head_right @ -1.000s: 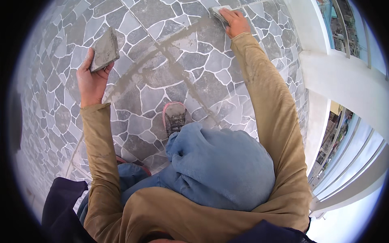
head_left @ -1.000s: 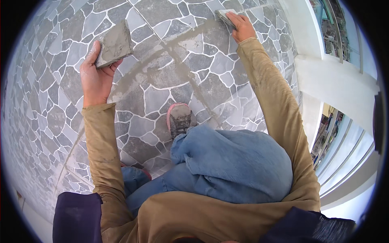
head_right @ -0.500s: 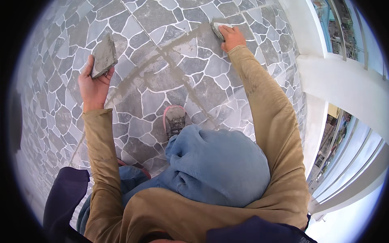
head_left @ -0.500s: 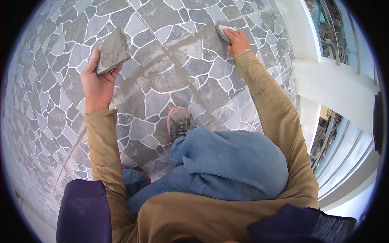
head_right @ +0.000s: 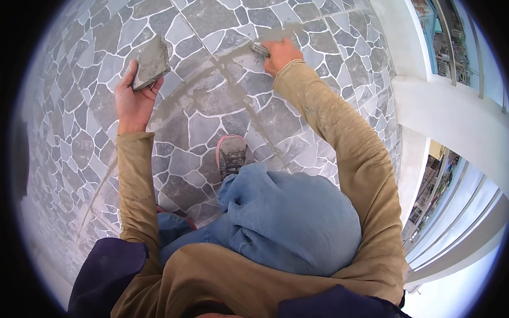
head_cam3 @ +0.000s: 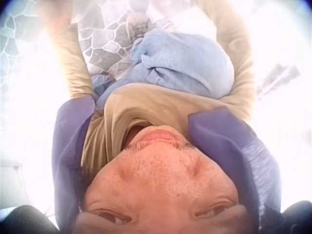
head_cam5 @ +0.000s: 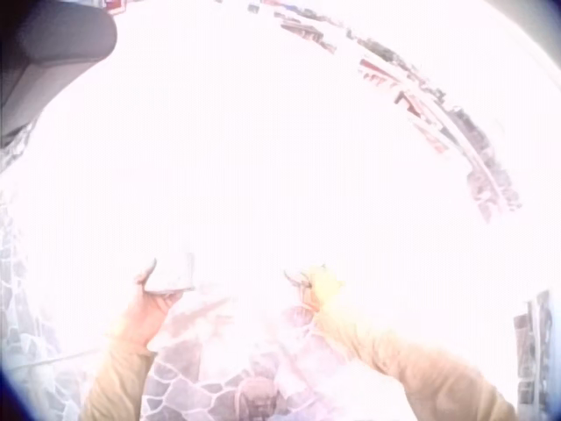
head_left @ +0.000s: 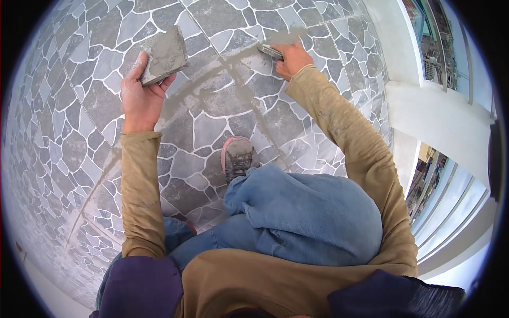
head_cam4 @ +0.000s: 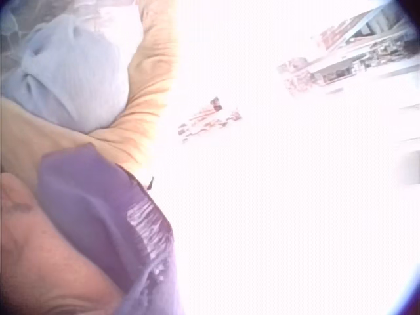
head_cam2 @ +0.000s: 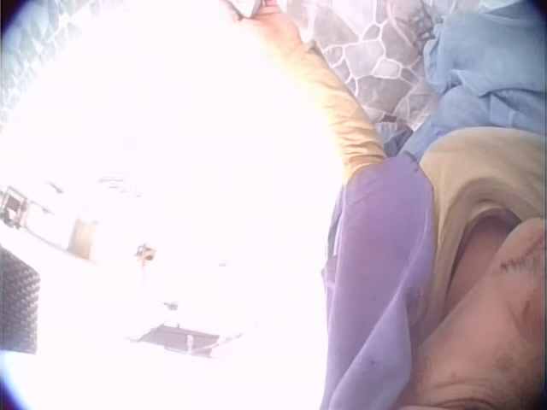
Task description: The person applies grout into the seams between stone-pattern floor tiles using a small scraper, repeatedly picking up grout from a large fragment of a tile held in the other hand.
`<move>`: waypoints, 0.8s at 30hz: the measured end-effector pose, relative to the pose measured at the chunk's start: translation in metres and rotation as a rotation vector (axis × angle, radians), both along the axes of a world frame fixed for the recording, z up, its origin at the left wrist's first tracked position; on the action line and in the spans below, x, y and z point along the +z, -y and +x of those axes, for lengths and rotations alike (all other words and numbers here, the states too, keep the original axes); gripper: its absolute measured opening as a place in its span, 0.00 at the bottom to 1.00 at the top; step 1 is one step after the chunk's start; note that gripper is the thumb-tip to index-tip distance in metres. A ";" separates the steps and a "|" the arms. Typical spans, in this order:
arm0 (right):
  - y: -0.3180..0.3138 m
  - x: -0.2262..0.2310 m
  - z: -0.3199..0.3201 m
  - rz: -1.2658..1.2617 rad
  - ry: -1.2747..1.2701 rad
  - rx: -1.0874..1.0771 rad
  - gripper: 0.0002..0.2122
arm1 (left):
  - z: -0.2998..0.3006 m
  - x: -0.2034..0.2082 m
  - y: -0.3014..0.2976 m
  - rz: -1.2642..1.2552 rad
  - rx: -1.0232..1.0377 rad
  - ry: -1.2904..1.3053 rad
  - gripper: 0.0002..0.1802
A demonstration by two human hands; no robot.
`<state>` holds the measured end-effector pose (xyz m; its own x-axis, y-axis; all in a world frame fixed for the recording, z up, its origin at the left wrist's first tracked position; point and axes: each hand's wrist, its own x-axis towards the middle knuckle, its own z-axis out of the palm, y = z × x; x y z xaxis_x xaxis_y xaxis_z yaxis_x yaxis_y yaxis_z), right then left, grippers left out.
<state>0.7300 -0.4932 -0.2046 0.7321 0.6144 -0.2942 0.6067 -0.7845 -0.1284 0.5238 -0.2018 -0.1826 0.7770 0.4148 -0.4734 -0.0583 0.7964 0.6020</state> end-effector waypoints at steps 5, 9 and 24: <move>0.074 -0.027 0.095 0.300 0.251 0.180 0.30 | 0.007 0.003 0.005 -0.007 -0.037 0.014 0.16; 0.076 -0.043 0.059 0.219 0.080 0.349 0.27 | -0.005 0.002 -0.005 0.006 0.035 -0.017 0.16; -0.015 -0.014 -0.037 0.092 0.119 0.088 0.17 | -0.008 0.000 -0.014 -0.014 0.057 0.062 0.16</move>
<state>0.6934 -0.4781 -0.2182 0.7006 0.6979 -0.1487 0.6876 -0.7160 -0.1206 0.5158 -0.1878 -0.1821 0.7802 0.4533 -0.4310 -0.1412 0.7989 0.5847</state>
